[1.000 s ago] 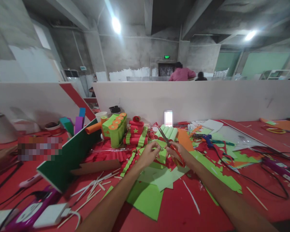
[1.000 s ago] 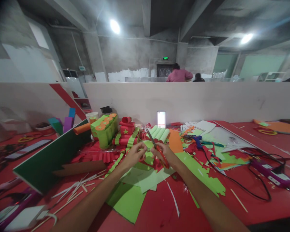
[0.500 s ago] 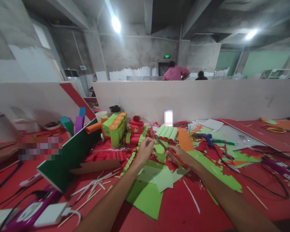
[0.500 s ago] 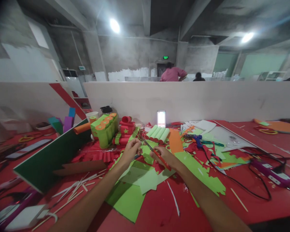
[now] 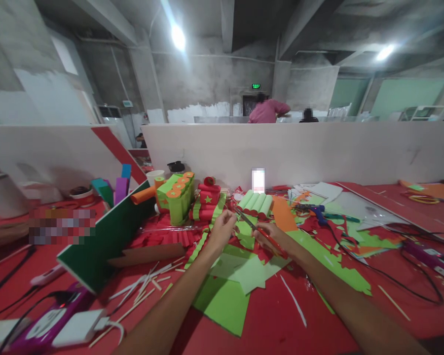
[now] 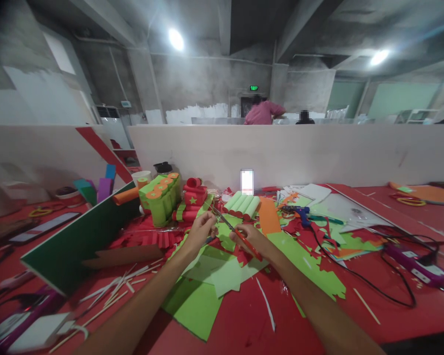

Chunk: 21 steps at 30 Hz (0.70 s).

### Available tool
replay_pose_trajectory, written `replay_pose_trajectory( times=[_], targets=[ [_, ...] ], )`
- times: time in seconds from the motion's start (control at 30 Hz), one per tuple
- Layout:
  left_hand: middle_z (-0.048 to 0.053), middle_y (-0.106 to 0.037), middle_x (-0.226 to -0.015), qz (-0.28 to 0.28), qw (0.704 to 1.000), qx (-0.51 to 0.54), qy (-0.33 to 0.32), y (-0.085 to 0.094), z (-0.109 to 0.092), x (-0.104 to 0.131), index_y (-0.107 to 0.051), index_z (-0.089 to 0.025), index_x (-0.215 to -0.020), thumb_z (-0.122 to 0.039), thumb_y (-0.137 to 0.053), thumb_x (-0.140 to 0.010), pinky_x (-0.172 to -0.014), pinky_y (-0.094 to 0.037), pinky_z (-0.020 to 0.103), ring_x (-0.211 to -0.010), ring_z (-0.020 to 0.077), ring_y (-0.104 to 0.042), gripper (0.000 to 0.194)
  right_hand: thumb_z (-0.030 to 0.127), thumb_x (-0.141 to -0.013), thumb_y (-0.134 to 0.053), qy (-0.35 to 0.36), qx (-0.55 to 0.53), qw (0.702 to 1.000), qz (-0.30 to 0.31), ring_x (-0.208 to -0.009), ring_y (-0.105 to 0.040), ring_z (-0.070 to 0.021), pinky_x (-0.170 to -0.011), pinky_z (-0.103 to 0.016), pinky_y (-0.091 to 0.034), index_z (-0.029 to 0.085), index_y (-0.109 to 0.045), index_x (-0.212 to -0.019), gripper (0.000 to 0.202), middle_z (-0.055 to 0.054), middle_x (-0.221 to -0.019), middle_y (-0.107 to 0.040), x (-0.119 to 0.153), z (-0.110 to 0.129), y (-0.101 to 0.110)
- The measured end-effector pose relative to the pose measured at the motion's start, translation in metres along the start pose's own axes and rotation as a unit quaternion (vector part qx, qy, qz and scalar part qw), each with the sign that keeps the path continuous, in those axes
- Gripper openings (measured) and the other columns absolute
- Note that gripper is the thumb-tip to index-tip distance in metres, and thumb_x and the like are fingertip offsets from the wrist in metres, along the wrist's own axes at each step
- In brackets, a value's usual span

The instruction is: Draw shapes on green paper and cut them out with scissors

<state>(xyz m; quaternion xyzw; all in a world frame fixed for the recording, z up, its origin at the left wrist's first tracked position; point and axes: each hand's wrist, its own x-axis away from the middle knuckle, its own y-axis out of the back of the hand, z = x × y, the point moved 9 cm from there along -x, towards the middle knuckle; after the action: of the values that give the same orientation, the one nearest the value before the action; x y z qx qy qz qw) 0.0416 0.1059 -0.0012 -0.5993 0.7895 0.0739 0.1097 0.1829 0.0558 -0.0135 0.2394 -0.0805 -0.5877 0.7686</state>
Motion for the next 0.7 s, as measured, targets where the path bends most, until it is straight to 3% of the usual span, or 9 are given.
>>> replay_pose_trajectory(
  times=[0.27,0.4,0.5,0.57,0.7],
  targets=[
    [-0.006,-0.054,-0.062,0.006,1.0,0.011,-0.003,-0.001,-0.002,0.0,-0.042,-0.019,-0.071,-0.03,-0.053,-0.079,-0.048,-0.037,0.018,-0.046,0.0062,-0.05,0.017,0.054,-0.077,-0.063,-0.006,-0.014,1.0,-0.014,-0.043,-0.042,-0.0077,-0.04,-0.019,-0.031,0.017,-0.053,-0.076,0.038,0.006,-0.057,-0.045,0.0,-0.001,0.0],
    [-0.003,-0.059,-0.067,0.045,0.999,-0.012,0.011,-0.008,0.004,0.0,-0.044,-0.019,-0.072,-0.034,-0.054,-0.079,-0.046,-0.036,0.019,-0.047,0.0073,-0.052,0.019,0.054,-0.08,-0.057,-0.013,-0.01,0.999,-0.047,-0.042,-0.046,-0.0098,-0.042,-0.02,-0.035,0.018,-0.056,-0.082,0.036,0.005,-0.056,-0.048,0.0,0.0,0.009],
    [-0.004,-0.055,-0.058,0.104,0.992,-0.063,0.021,-0.02,0.013,0.003,-0.048,-0.018,-0.072,-0.034,-0.056,-0.079,-0.046,-0.036,0.019,-0.046,0.0084,-0.051,0.018,0.05,-0.08,-0.06,0.005,0.109,0.989,-0.104,-0.056,-0.056,-0.0148,-0.052,-0.023,-0.041,0.02,-0.06,-0.089,0.031,0.001,-0.068,-0.061,0.002,0.006,0.031],
    [-0.004,-0.054,-0.055,0.139,0.985,-0.1,0.023,-0.028,0.019,0.006,-0.05,-0.018,-0.071,-0.031,-0.057,-0.077,-0.047,-0.036,0.02,-0.046,0.0088,-0.051,0.016,0.047,-0.077,-0.064,0.007,0.22,0.966,-0.135,-0.07,-0.061,-0.0191,-0.061,-0.025,-0.042,0.022,-0.062,-0.096,0.032,-0.002,-0.081,-0.068,0.005,0.008,0.047],
    [-0.004,-0.055,-0.057,0.188,0.975,-0.119,0.028,-0.039,0.023,0.013,-0.051,-0.017,-0.071,-0.029,-0.058,-0.076,-0.048,-0.038,0.02,-0.048,0.0097,-0.053,0.015,0.038,-0.077,-0.065,-0.01,0.363,0.929,-0.072,-0.075,-0.063,-0.0212,-0.062,-0.024,-0.039,0.024,-0.062,-0.109,0.034,-0.004,-0.088,-0.07,0.007,-0.006,0.06]
  ],
)
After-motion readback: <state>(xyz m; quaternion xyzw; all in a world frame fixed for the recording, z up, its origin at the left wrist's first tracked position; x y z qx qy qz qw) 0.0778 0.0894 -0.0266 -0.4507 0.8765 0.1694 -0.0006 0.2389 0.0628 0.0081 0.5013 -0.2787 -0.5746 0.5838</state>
